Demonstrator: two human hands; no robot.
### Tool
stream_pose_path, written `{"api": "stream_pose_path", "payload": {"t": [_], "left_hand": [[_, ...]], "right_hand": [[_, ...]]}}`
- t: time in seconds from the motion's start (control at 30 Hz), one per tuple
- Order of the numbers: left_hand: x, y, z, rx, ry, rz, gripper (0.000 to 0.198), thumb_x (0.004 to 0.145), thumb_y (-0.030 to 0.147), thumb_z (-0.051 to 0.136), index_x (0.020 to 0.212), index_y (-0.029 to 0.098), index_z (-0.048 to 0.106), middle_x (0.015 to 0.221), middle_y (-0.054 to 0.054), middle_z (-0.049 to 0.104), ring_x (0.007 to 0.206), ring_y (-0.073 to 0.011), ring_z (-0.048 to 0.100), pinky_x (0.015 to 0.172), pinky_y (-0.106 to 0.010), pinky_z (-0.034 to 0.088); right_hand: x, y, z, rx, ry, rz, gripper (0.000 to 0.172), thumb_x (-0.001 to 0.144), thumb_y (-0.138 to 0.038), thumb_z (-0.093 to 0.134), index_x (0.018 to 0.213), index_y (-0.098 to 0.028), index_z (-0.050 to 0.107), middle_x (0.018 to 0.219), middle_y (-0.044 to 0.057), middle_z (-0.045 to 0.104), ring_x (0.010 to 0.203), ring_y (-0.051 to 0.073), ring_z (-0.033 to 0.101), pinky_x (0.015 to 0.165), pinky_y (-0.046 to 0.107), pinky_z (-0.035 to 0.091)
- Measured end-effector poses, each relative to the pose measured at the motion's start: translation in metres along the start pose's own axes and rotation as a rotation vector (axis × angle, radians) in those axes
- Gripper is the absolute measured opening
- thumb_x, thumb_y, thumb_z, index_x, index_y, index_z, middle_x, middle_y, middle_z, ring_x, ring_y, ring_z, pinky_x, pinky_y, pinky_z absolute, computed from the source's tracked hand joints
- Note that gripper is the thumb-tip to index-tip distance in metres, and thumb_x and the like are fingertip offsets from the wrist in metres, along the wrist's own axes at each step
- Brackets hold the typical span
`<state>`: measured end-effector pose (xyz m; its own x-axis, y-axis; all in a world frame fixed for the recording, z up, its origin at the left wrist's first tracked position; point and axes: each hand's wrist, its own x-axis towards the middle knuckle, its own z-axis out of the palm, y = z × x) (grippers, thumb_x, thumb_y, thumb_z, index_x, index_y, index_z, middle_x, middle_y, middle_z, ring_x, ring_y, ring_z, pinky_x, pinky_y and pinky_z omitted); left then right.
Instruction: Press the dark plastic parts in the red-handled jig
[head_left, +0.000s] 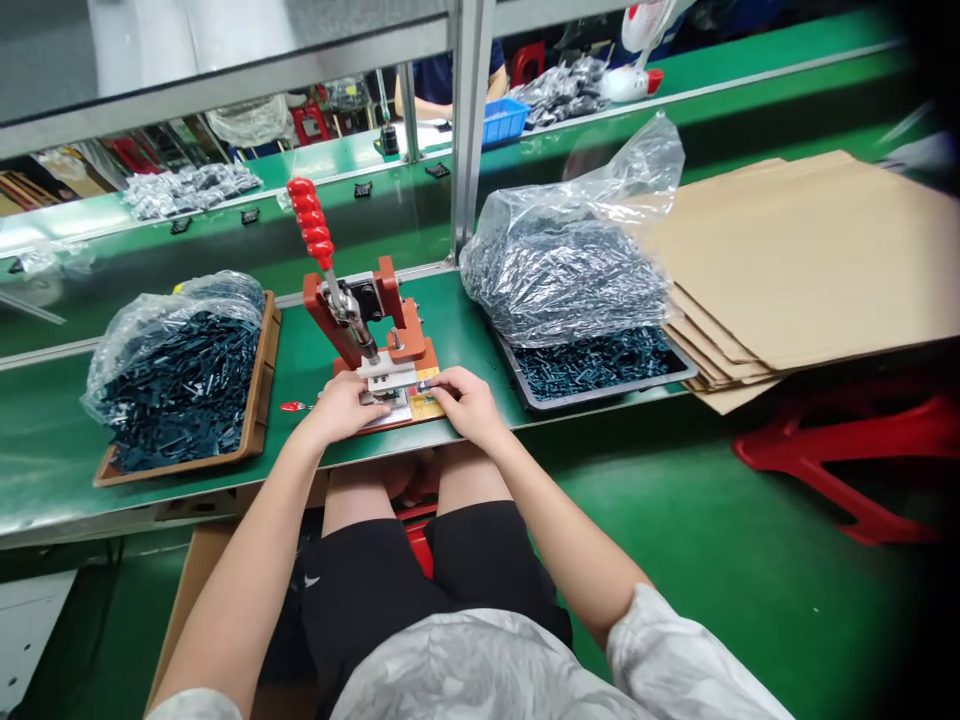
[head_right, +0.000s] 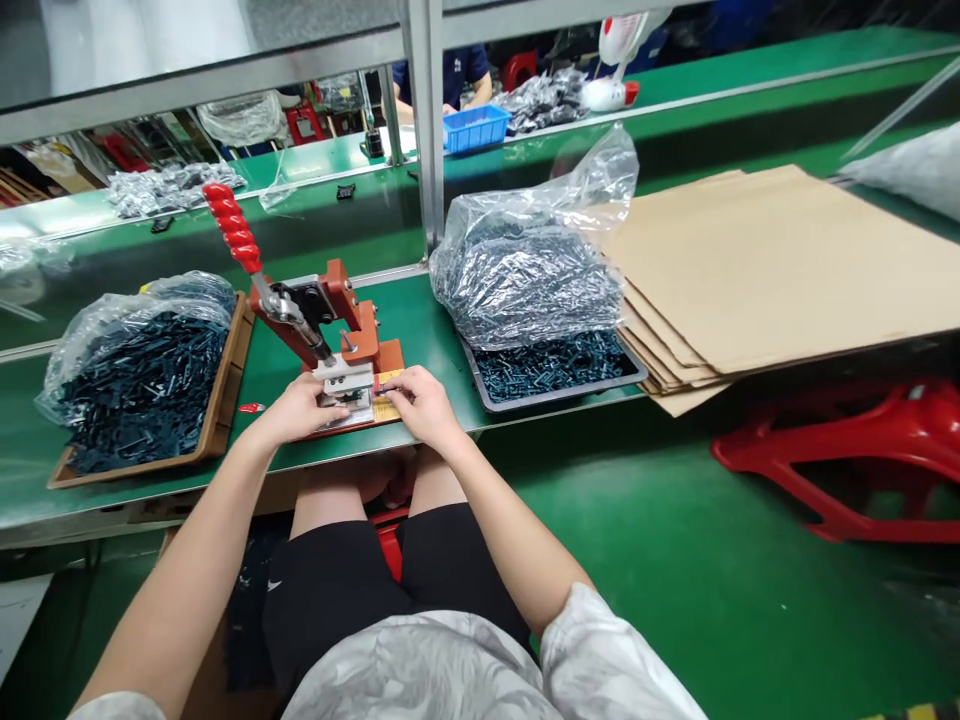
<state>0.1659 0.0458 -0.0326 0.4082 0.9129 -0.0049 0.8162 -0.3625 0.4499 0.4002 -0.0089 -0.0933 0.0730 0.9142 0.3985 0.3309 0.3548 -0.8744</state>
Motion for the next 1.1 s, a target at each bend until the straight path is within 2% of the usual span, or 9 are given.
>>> {"api": "stream_pose_path", "payload": {"t": [0.1,0.23,0.37,0.63,0.8,1.0,1.1], "left_hand": [[-0.002,-0.001,-0.006,0.058,-0.079,0.036,0.028,0.072,0.038,0.078,0.093,0.019,0.079,0.107,-0.01,0.076,0.11,-0.0341,0.065,0.096,-0.044,0.054],[-0.004,-0.002,-0.003,0.081,-0.019,0.053,0.03,0.074,0.041,0.075,0.097,0.023,0.078,0.109,-0.009,0.075,0.113,-0.0341,0.063,0.098,-0.045,0.053],[-0.005,-0.005,0.001,0.064,-0.006,0.101,0.031,0.074,0.039,0.074,0.101,0.023,0.079,0.108,-0.01,0.076,0.11,-0.034,0.064,0.097,-0.046,0.052],[-0.006,-0.004,0.004,0.068,0.029,0.088,0.023,0.074,0.041,0.075,0.087,0.023,0.078,0.105,-0.01,0.076,0.106,-0.0344,0.065,0.094,-0.048,0.053],[-0.01,-0.003,0.005,0.054,0.069,0.106,0.025,0.075,0.039,0.073,0.093,0.023,0.079,0.108,-0.009,0.076,0.108,-0.0333,0.064,0.096,-0.047,0.053],[-0.008,-0.002,0.009,0.062,0.102,0.093,0.023,0.074,0.038,0.074,0.091,0.024,0.079,0.103,-0.01,0.075,0.104,-0.0333,0.065,0.091,-0.046,0.054],[-0.021,0.002,0.011,0.081,0.165,0.189,0.017,0.081,0.035,0.069,0.09,0.023,0.077,0.104,-0.01,0.074,0.105,-0.0308,0.065,0.095,-0.047,0.052]], "right_hand": [[0.007,-0.01,0.012,-0.02,-0.072,-0.04,0.008,0.088,-0.018,0.065,0.088,-0.019,0.073,0.091,0.005,0.067,0.083,0.018,0.063,0.08,0.031,0.052],[0.021,-0.016,0.038,-0.042,-0.181,-0.042,0.015,0.085,-0.012,0.066,0.093,-0.02,0.075,0.099,0.005,0.071,0.096,0.021,0.066,0.091,0.034,0.052],[0.027,-0.013,0.053,-0.008,-0.167,-0.058,0.023,0.082,-0.011,0.069,0.1,-0.023,0.078,0.113,0.004,0.074,0.108,0.024,0.068,0.099,0.038,0.052],[0.026,-0.011,0.046,0.022,-0.192,-0.135,0.027,0.082,-0.009,0.065,0.1,-0.023,0.079,0.117,0.004,0.074,0.11,0.023,0.069,0.1,0.036,0.054],[0.021,-0.011,0.05,-0.047,-0.114,-0.224,0.024,0.086,-0.012,0.061,0.099,-0.022,0.079,0.116,0.007,0.073,0.112,0.024,0.067,0.101,0.039,0.053],[0.018,-0.012,0.049,-0.064,-0.136,-0.212,0.026,0.087,-0.012,0.059,0.101,-0.023,0.078,0.117,0.007,0.071,0.112,0.024,0.067,0.101,0.04,0.054],[0.018,-0.014,0.048,-0.047,-0.126,-0.197,0.03,0.086,-0.01,0.059,0.105,-0.022,0.078,0.119,0.008,0.07,0.114,0.024,0.066,0.104,0.04,0.053]]}}
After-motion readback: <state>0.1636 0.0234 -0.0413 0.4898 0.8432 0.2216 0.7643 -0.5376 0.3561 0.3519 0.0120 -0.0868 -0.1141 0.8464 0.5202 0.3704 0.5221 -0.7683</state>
